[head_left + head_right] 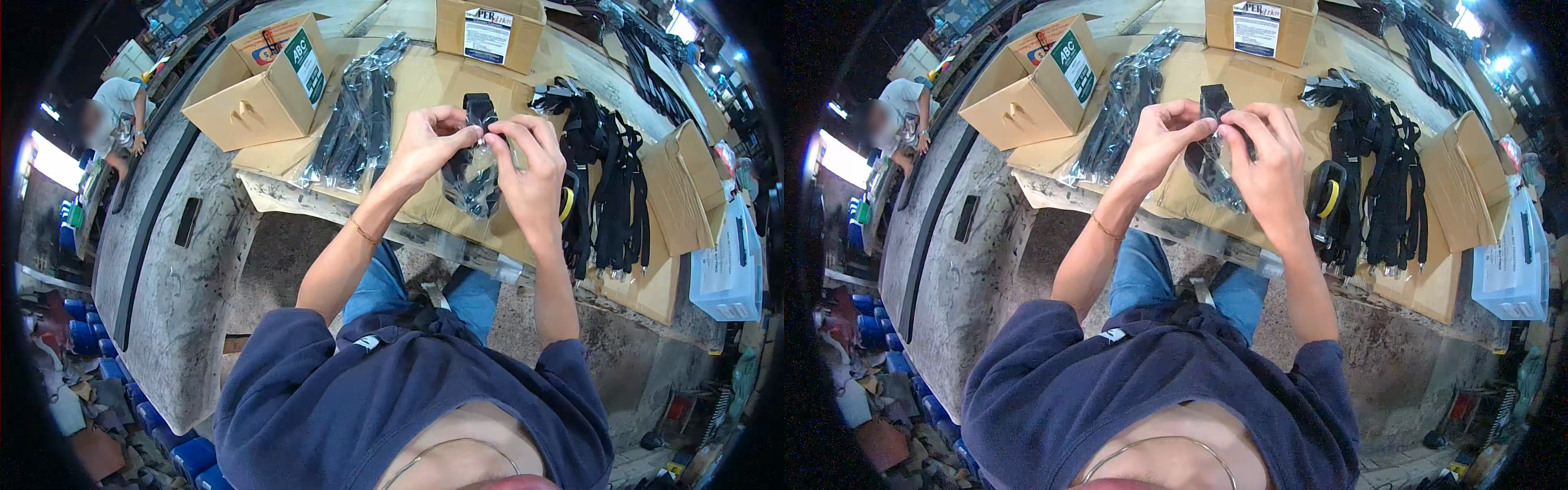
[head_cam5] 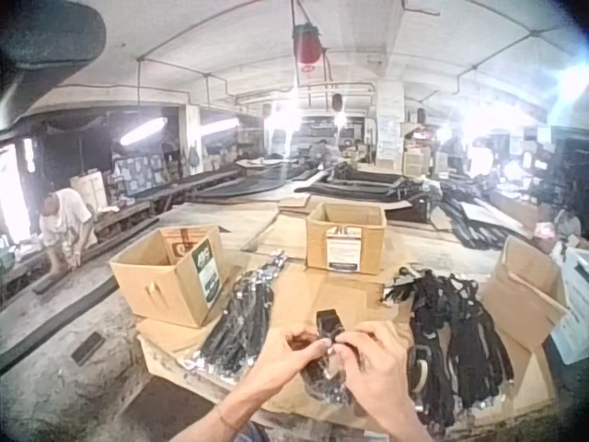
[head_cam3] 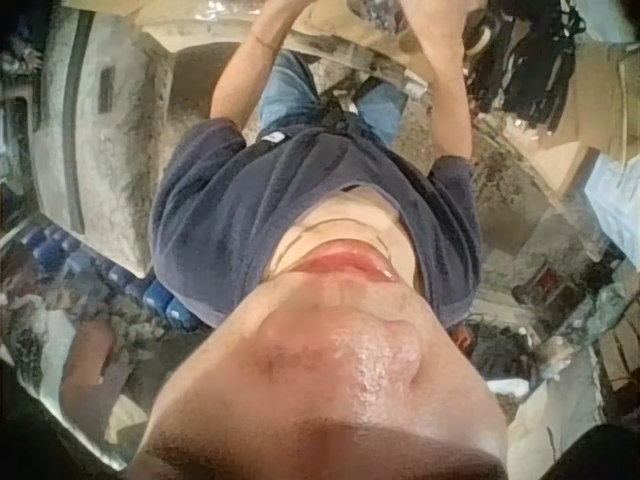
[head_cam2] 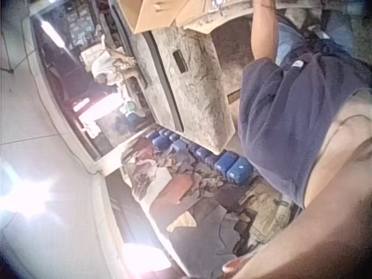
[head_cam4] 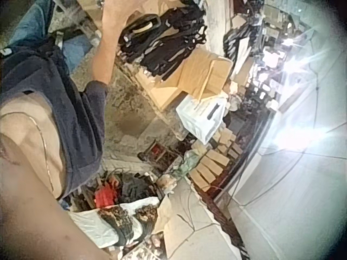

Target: Assembling and packaging black leather or fabric straps with buckles and hardware at a workshop table.

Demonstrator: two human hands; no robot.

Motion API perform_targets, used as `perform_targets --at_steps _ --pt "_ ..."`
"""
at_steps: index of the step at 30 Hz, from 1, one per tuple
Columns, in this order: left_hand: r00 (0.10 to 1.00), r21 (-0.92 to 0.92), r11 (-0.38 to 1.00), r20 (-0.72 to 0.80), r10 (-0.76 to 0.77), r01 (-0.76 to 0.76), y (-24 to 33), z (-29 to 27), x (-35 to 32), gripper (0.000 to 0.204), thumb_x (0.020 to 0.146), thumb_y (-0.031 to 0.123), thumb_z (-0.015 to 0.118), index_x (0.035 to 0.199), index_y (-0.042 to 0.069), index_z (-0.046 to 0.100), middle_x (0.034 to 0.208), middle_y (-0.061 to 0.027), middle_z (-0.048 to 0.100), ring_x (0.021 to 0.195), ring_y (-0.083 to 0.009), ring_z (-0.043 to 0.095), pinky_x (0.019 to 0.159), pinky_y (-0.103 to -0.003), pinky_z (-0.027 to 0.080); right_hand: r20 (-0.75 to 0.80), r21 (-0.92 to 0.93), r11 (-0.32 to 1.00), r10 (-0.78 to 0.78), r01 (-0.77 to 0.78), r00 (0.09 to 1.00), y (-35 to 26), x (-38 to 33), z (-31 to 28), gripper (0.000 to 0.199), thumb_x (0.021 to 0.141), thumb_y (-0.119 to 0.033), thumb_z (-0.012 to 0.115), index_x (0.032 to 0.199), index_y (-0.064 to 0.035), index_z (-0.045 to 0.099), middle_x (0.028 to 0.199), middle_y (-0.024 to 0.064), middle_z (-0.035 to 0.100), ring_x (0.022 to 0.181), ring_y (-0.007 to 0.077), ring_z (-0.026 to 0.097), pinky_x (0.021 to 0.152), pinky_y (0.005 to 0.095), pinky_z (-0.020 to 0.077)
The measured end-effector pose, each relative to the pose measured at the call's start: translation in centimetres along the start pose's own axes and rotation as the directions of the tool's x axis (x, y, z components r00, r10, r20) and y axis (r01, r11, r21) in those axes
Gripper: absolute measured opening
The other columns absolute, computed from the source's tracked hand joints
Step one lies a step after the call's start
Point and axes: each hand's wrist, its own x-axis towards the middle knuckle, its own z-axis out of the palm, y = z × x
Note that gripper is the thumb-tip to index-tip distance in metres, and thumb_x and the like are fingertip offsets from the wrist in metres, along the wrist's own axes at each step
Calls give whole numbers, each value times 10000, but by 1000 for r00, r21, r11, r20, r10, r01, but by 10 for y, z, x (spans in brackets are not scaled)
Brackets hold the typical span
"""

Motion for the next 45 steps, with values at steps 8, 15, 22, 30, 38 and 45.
perform_targets --at_steps 8,15,22,30,38,45 --pt "999 -28 999 20 -46 46 0 -3 -5 202 813 64 650 976 -55 649 865 -57 665 811 -91 591 763 -226 449 263 40 997 50 -62 964 7 18 -12 175 806 -67 641 980 -59 660 871 112 592 786 270 609 683 368 480" --pt "998 -9 999 -32 -54 54 6 -2 -10 157 809 64 655 925 -42 651 826 -46 657 766 -83 582 722 -221 444 379 -37 981 -164 191 911 17 28 -9 138 783 -40 638 916 -62 609 932 77 502 808 233 566 700 367 470" --pt "999 -60 997 -12 -39 38 7 1 -6 123 801 78 685 864 -23 656 772 -44 659 664 -69 570 611 -209 444 296 114 945 -328 307 897 28 28 -9 217 734 25 642 931 -62 621 896 86 504 807 249 548 688 344 468" --pt "999 -70 997 23 -30 32 -2 2 -4 100 819 86 686 855 -1 655 780 -33 661 681 -65 578 623 -206 436 374 526 733 256 -431 891 27 19 0 237 780 -31 705 988 -32 591 945 47 563 837 142 572 738 269 481" --pt "998 -126 992 61 -6 14 5 2 -10 114 813 60 686 899 -12 662 810 -40 665 718 -68 582 672 -211 462 391 607 620 312 -497 866 27 15 -7 225 809 -31 692 1011 -16 595 883 22 597 818 67 557 733 207 468" --pt "994 -102 995 105 7 4 1 0 -12 120 819 62 687 914 -8 666 826 -36 665 734 -71 587 682 -217 466 354 483 726 350 -490 867 21 11 -1 168 793 -52 705 903 -12 584 780 -3 589 709 52 541 635 197 445"
